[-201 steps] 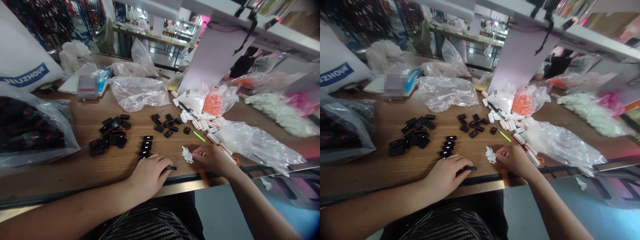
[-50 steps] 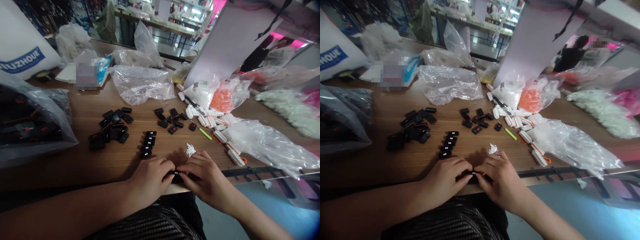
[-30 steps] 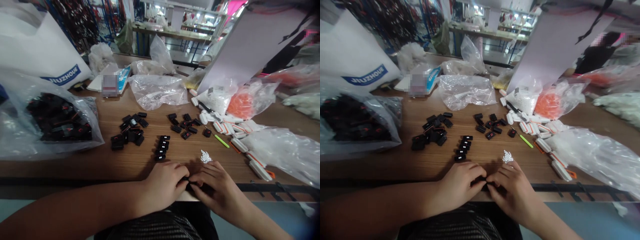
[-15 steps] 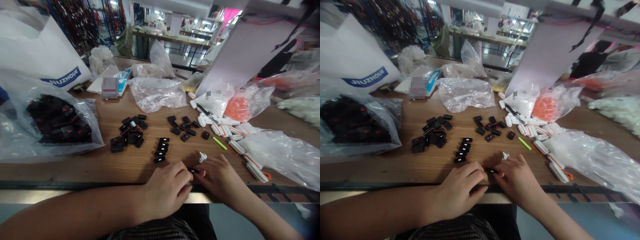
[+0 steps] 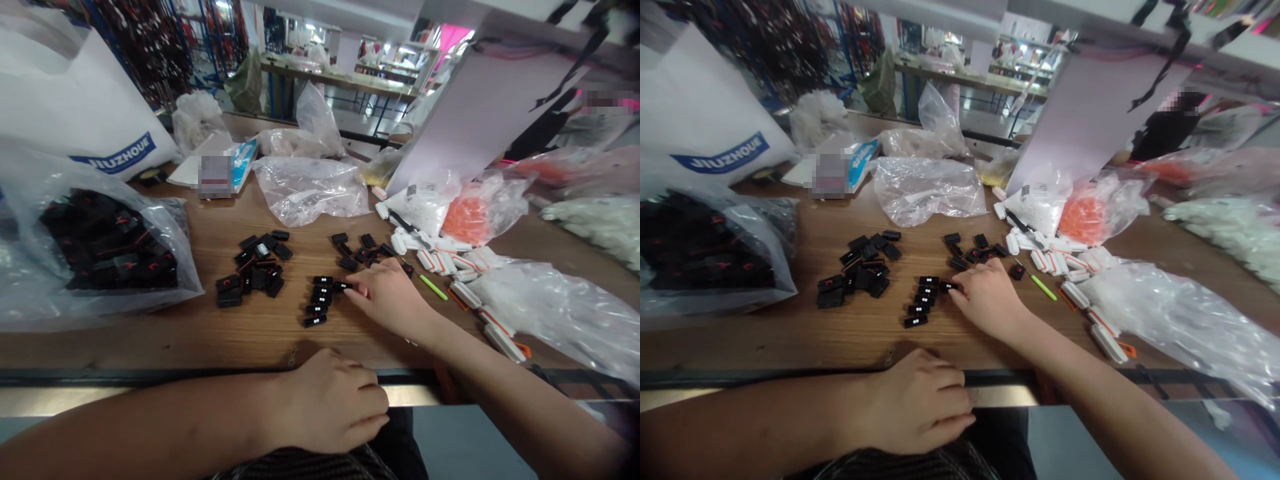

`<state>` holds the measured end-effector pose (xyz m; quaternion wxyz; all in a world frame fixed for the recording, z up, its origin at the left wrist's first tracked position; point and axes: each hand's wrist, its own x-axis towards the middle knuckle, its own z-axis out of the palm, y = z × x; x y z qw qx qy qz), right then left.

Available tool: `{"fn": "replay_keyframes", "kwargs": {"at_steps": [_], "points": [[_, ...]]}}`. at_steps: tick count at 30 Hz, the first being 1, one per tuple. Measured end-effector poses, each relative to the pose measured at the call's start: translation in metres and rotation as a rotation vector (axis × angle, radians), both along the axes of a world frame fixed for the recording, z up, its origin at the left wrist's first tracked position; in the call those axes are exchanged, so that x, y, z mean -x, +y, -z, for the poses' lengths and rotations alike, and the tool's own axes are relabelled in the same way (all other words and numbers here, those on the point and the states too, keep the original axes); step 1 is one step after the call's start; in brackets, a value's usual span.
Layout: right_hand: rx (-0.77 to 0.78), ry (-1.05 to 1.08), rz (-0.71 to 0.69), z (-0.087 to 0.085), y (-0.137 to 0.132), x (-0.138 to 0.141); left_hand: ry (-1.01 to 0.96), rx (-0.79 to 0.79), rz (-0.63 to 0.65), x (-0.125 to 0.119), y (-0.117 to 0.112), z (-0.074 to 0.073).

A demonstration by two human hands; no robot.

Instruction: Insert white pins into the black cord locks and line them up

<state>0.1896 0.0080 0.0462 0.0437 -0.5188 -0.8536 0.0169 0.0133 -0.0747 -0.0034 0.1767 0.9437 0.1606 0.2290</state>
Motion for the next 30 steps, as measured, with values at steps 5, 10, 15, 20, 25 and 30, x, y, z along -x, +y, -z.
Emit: {"fn": "replay_keyframes", "kwargs": {"at_steps": [5, 10, 15, 20, 25, 30], "points": [[0.032, 0.047, 0.028, -0.007, 0.015, -0.027, -0.014, 0.012, 0.01, -0.001, 0.0, -0.001], [0.064, -0.075, -0.008, -0.001, 0.021, -0.036, -0.023, 0.034, -0.005, -0.003, 0.001, -0.001], [0.106, -0.032, 0.001, 0.002, 0.012, -0.034, -0.027, 0.168, -0.079, -0.002, 0.004, -0.004], [0.13, 0.01, 0.049, 0.004, 0.006, -0.045, -0.037, 0.229, -0.102, -0.002, 0.005, -0.006], [0.158, -0.01, -0.012, 0.002, 0.001, -0.049, -0.096, 0.277, -0.162, -0.001, 0.008, -0.008], [0.38, 0.076, -0.169, -0.015, -0.019, -0.045, -0.193, 0.378, -0.31, 0.001, 0.015, -0.011]]}}
